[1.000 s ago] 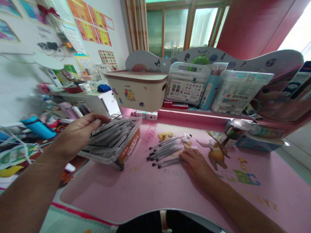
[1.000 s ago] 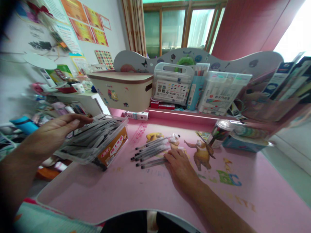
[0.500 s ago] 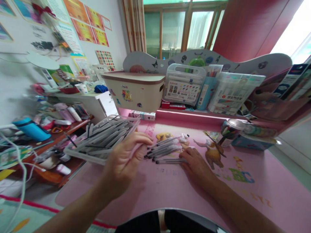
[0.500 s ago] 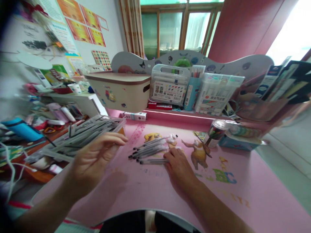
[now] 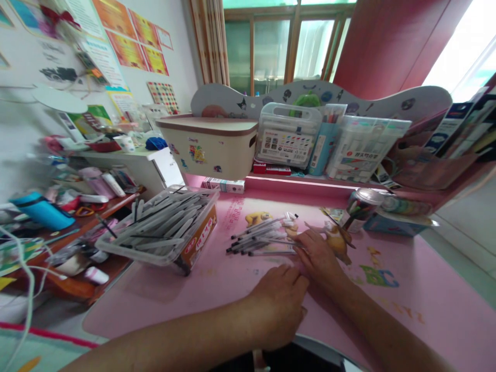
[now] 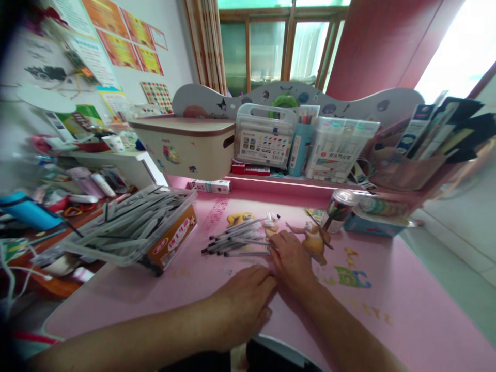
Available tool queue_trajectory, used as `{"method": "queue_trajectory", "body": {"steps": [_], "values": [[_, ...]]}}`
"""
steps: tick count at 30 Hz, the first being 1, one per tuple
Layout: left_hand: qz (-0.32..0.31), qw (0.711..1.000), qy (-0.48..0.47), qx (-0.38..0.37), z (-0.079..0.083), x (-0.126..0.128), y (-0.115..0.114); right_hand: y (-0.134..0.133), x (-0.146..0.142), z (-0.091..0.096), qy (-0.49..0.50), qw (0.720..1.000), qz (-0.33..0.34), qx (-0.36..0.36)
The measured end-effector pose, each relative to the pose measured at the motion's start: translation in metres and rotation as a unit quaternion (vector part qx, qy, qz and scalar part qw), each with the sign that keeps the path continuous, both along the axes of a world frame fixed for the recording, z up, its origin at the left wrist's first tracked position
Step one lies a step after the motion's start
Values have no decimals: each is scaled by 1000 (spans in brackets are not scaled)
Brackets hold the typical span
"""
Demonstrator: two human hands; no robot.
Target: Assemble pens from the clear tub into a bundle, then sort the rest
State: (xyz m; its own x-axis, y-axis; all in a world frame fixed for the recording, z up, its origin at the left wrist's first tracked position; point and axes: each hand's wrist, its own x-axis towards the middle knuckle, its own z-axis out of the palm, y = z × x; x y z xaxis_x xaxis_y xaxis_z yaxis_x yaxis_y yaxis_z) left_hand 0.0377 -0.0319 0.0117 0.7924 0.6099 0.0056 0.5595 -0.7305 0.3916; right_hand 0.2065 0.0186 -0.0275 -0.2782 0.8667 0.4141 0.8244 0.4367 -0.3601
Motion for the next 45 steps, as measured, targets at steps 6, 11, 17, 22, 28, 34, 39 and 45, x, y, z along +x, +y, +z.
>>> {"method": "queue_trajectory", "body": {"steps": [6, 11, 17, 22, 28, 34, 39, 45], "values": [[76, 997, -27, -3, -15, -1, 18, -8, -4, 16, 108, 994, -20, -13], [115, 991, -67, -28, -25, -2, 22, -10, -4, 18, 201, 974, -40, -91], [185, 943, -252, -113, -14, -11, 33, -14, 0, 21, 308, 921, 28, -238], [204, 847, -441, -216, -13, -15, 37, -21, -2, 18, 366, 864, 101, -331], [221, 773, -508, -308, -19, -7, 35, -25, -10, 30, 348, 864, 134, -339], [212, 756, -525, -330, -20, -5, 37, -27, -15, 31, 371, 851, 140, -343], [203, 778, -513, -301, -20, -8, 35, -27, -17, 18, 483, 749, 146, -431], [183, 774, -518, -316, -18, -8, 32, -27, -14, 14, 512, 685, 164, -492]]}}
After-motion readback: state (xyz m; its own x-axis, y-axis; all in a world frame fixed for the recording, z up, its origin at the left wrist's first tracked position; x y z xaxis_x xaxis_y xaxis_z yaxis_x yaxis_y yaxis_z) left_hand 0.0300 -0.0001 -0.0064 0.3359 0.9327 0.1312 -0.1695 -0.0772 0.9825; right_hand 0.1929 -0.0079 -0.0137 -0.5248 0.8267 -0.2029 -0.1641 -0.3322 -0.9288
